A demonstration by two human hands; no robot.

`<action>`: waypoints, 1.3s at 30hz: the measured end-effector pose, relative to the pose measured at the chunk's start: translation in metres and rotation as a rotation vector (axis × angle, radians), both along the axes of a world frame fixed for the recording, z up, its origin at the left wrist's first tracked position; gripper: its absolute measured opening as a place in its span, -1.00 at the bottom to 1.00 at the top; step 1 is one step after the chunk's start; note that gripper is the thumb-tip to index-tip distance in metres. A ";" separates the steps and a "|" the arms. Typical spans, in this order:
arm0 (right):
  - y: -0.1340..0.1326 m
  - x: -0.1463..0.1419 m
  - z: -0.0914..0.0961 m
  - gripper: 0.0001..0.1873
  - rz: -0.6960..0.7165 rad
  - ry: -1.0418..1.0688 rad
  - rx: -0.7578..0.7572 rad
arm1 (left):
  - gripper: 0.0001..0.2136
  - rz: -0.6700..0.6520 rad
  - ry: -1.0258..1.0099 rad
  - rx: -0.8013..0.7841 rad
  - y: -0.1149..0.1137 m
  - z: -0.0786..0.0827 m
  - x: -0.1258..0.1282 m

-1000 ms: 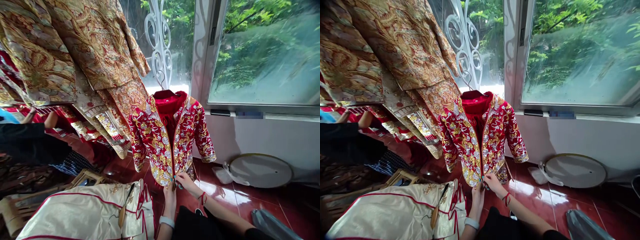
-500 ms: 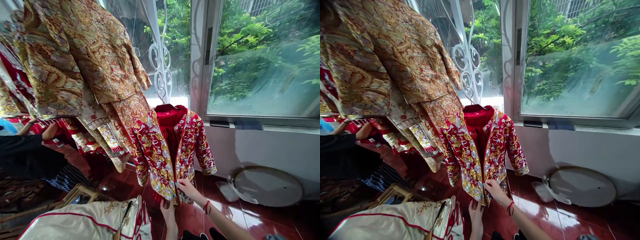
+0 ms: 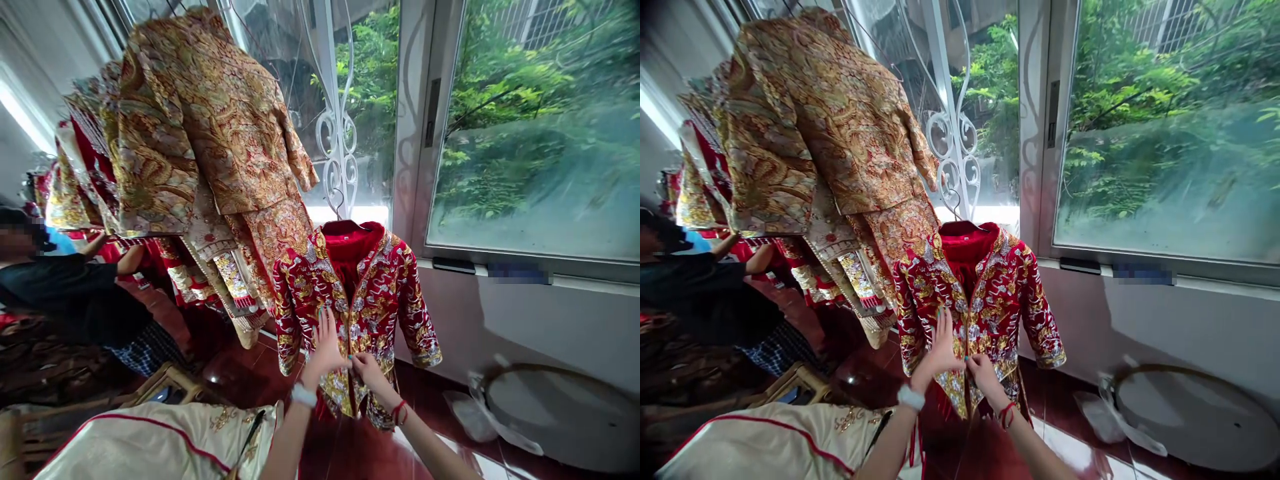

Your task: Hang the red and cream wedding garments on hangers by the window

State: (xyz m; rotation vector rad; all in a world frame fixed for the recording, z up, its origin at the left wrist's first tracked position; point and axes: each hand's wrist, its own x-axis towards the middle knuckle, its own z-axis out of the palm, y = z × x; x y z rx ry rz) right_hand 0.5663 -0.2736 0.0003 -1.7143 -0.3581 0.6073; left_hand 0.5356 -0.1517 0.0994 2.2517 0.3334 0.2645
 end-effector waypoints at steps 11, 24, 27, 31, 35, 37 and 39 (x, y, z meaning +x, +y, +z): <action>0.008 -0.002 -0.005 -0.71 -0.133 0.014 -0.016 | -0.40 0.350 -0.159 -0.078 -0.059 -0.150 -0.021; 0.013 0.076 0.107 -0.71 -0.255 -0.199 0.117 | -0.38 0.365 -0.143 0.158 -0.052 -0.138 -0.010; 0.013 0.081 0.120 -0.70 -0.250 -0.214 0.123 | -0.13 0.385 -0.248 0.380 -0.040 -0.084 0.011; 0.016 0.076 0.121 -0.73 -0.260 -0.203 0.132 | -0.14 0.323 -0.305 0.659 -0.027 -0.017 0.055; 0.016 0.077 0.130 -0.75 -0.265 -0.207 0.139 | -0.32 0.302 -0.265 0.744 -0.030 -0.012 0.078; 0.015 0.083 0.141 -0.73 -0.281 -0.221 0.147 | -0.35 0.297 -0.265 0.753 -0.034 -0.021 0.080; 0.016 0.091 0.154 -0.71 -0.291 -0.233 0.156 | -0.39 0.310 -0.275 0.762 -0.037 -0.028 0.079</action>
